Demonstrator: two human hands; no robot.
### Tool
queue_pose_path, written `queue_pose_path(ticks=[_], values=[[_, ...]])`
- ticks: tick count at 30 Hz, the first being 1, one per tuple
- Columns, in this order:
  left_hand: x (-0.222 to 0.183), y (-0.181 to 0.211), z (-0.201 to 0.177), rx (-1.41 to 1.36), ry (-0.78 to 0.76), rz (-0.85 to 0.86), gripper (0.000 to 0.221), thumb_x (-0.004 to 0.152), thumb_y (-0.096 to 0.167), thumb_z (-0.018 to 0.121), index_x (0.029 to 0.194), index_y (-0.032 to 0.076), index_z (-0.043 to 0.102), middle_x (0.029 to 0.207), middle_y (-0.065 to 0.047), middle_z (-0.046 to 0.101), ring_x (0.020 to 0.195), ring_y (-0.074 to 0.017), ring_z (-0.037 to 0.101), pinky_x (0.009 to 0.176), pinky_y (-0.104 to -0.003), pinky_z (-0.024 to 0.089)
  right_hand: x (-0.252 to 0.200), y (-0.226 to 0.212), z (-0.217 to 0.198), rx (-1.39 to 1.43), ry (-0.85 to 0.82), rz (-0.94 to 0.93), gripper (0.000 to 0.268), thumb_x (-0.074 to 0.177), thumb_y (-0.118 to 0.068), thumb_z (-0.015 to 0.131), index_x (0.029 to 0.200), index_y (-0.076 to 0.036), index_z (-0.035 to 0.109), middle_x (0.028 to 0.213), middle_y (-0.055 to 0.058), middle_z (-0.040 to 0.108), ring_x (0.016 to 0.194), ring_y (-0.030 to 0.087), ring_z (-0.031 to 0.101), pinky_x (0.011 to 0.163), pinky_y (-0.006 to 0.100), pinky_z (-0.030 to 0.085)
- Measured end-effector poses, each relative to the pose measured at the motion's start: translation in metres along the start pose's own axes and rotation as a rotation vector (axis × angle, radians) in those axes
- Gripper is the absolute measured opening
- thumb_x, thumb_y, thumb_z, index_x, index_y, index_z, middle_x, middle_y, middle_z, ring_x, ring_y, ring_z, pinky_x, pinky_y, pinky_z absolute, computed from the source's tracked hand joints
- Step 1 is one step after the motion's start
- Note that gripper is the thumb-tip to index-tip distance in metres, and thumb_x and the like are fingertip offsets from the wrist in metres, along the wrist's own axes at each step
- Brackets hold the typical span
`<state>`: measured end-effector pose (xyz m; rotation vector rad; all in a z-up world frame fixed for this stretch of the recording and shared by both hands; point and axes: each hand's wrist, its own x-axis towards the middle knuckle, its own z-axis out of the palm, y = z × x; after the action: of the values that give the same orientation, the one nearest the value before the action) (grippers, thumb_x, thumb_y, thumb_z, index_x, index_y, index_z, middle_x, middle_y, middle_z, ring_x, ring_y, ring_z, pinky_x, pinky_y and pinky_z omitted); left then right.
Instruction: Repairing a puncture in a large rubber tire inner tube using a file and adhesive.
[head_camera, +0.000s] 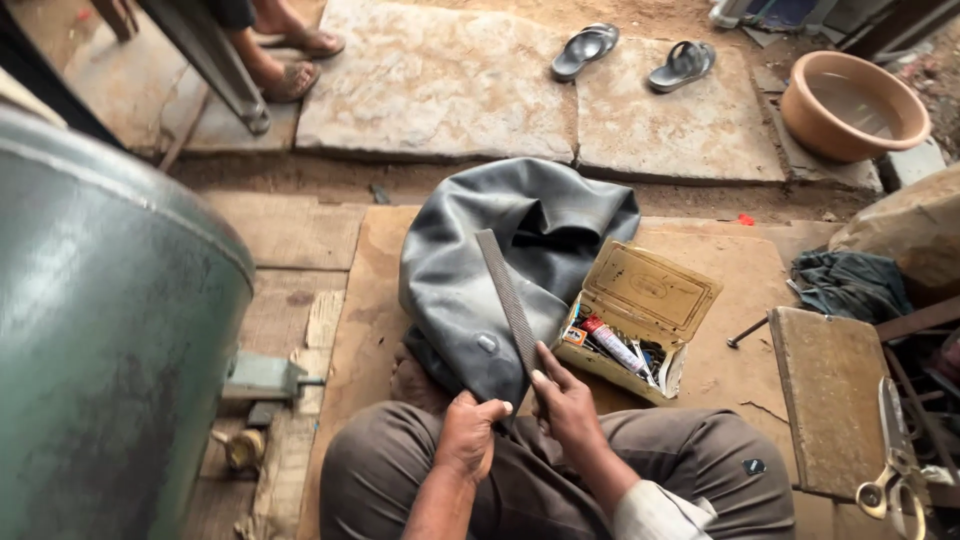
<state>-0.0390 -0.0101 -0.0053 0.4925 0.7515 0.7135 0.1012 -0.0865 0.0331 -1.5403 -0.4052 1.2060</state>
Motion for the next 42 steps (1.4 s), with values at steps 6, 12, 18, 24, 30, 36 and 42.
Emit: queue_pose_path(ticks=[6,12,18,24,30,36,42], values=[[0.016,-0.009,-0.007,-0.034,0.024,-0.03,0.034,0.07,-0.011,0.066,0.103,-0.005,0.072,0.102,-0.009,0.076,0.095,-0.0197,0.067,0.092,-0.033,0.048,-0.036,0.119,-0.105,-0.244,-0.016,-0.228,0.055,0.094,-0.021,0.069,0.147,-0.007,0.058,0.115,0.009,0.065,0.106,0.01,0.054,0.09,0.025,0.033],[0.008,0.001,0.001,-0.034,0.018,-0.071,0.03,0.071,-0.009,0.065,0.1,-0.006,0.072,0.097,-0.01,0.075,0.09,-0.0211,0.067,0.089,-0.034,0.05,-0.032,0.139,-0.096,-0.393,-0.018,-0.13,0.058,0.094,-0.026,0.069,0.148,-0.009,0.056,0.129,0.016,0.074,0.115,0.018,0.064,0.105,0.026,0.043],[0.011,-0.004,-0.001,0.018,0.008,-0.039,0.03,0.071,-0.01,0.065,0.1,-0.003,0.072,0.098,-0.007,0.075,0.091,-0.0189,0.067,0.089,-0.033,0.049,0.013,0.003,0.006,-0.009,0.008,-0.038,0.062,0.092,-0.025,0.064,0.153,-0.019,0.052,0.067,0.002,0.055,0.044,0.008,0.044,0.041,0.026,0.037],[0.013,-0.002,-0.001,-0.019,0.024,-0.051,0.031,0.072,-0.011,0.063,0.1,-0.003,0.073,0.099,-0.006,0.075,0.093,-0.0176,0.066,0.091,-0.032,0.048,-0.03,0.071,-0.067,-0.155,0.015,-0.099,0.057,0.098,-0.022,0.064,0.153,-0.013,0.053,0.093,0.006,0.061,0.073,0.011,0.043,0.063,0.026,0.034],[0.013,-0.005,0.004,-0.03,0.031,-0.038,0.032,0.072,-0.012,0.061,0.101,-0.004,0.072,0.099,-0.007,0.075,0.093,-0.0188,0.066,0.089,-0.033,0.049,-0.056,0.12,-0.08,-0.282,-0.051,-0.094,0.06,0.094,-0.024,0.067,0.15,-0.004,0.054,0.145,0.016,0.063,0.139,0.018,0.054,0.115,0.031,0.03],[0.013,-0.008,0.0,-0.003,0.018,0.01,0.035,0.071,-0.011,0.06,0.103,-0.003,0.072,0.1,-0.006,0.074,0.092,-0.0193,0.067,0.088,-0.032,0.05,0.006,0.023,0.001,0.03,-0.022,0.021,0.064,0.097,-0.026,0.064,0.16,-0.02,0.049,0.064,0.004,0.056,0.042,0.013,0.046,0.039,0.028,0.036],[0.009,-0.003,0.006,-0.008,0.037,0.008,0.036,0.071,-0.012,0.061,0.104,-0.004,0.071,0.101,-0.004,0.074,0.095,-0.0176,0.065,0.091,-0.031,0.047,-0.038,0.013,-0.024,0.019,0.028,0.023,0.062,0.094,-0.024,0.063,0.154,-0.019,0.049,0.06,-0.001,0.05,0.044,0.009,0.043,0.041,0.025,0.035]])
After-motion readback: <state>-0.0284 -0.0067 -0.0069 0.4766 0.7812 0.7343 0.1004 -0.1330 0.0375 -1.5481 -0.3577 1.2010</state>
